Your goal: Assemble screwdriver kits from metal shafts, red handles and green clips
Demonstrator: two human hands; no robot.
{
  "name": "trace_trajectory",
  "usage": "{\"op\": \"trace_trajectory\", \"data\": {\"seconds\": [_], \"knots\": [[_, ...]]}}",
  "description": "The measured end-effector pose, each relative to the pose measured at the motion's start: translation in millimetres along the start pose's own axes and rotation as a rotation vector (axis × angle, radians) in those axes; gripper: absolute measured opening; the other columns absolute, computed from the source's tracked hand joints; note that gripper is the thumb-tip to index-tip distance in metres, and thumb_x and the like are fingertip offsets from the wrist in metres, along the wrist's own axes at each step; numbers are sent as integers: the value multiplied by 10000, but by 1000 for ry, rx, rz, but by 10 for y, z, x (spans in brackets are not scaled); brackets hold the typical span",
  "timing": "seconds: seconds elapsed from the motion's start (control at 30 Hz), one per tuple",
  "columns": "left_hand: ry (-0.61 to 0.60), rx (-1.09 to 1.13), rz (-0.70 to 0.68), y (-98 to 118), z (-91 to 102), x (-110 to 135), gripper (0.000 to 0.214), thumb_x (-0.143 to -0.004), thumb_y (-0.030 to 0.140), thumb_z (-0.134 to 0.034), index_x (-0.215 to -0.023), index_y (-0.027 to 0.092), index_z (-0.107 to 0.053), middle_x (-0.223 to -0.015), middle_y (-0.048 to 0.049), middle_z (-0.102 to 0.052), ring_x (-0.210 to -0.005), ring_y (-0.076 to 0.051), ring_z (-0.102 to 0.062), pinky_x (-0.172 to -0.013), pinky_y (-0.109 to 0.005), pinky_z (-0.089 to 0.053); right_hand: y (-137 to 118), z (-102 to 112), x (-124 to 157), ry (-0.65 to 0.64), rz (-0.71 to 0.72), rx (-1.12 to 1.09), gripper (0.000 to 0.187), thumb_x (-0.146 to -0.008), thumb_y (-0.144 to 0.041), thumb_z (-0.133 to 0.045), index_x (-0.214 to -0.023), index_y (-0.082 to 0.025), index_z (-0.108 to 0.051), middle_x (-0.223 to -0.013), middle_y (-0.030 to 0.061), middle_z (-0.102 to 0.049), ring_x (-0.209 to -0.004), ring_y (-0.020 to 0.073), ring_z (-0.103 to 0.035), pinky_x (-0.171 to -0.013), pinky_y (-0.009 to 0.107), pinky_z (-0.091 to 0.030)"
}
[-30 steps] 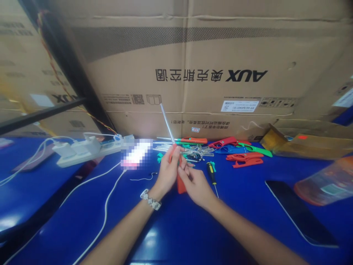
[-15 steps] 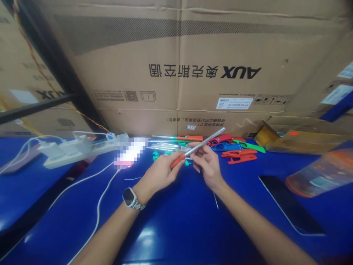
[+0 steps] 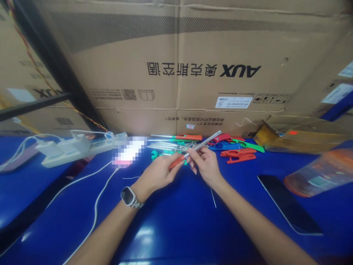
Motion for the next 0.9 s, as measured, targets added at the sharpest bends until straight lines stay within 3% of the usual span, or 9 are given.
{"op": "trace_trajectory", "data": {"seconds": [0.23,0.4,0.53,0.67,0.9], "knots": [[-27,-120,34,-60,19,11,185,-956,297,-520,-1023,222,-675,-720,-27,-673,-555,-154,-560,-556,-243,-323,7,-63,-4,-105,9,-30,373,-750,-518,-750,-786,-174,-611,-598,-19,-616,-419,83,-502,-328,190,-433],[26,1,-6,-53,39,12,154,-918,287,-584,-988,229,-708,-682,-19,-665,-513,-147,-532,-536,-242,-320,43,6,-11,-35,6,44,381,-753,-517,-752,-732,-163,-611,-533,-36,-573,-360,66,-452,-315,188,-391],[16,-39,-5,-55,13,6,155,-926,287,-576,-987,230,-706,-717,-29,-680,-546,-157,-557,-561,-244,-338,66,11,-13,-29,1,38,394,-751,-524,-753,-716,-164,-595,-525,-36,-567,-359,72,-458,-320,197,-398],[-13,-55,-5,-46,6,10,157,-935,276,-558,-974,226,-702,-714,-30,-683,-543,-152,-564,-554,-237,-339,47,-38,-11,-118,1,9,373,-777,-522,-727,-785,-170,-606,-593,-38,-579,-388,72,-480,-341,201,-422],[-43,107,12,-55,-1,9,166,-918,273,-573,-944,213,-726,-671,-17,-659,-504,-130,-510,-504,-220,-336,64,-65,-8,-222,7,20,394,-798,-553,-691,-772,-170,-599,-630,-40,-555,-426,61,-473,-363,191,-409]]}}
Point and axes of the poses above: each hand's wrist, its own x-axis away from the middle knuckle, its own z-axis out of the back of the hand, y = z × x, the point moved 8 cm from there along -x, towards the middle knuckle
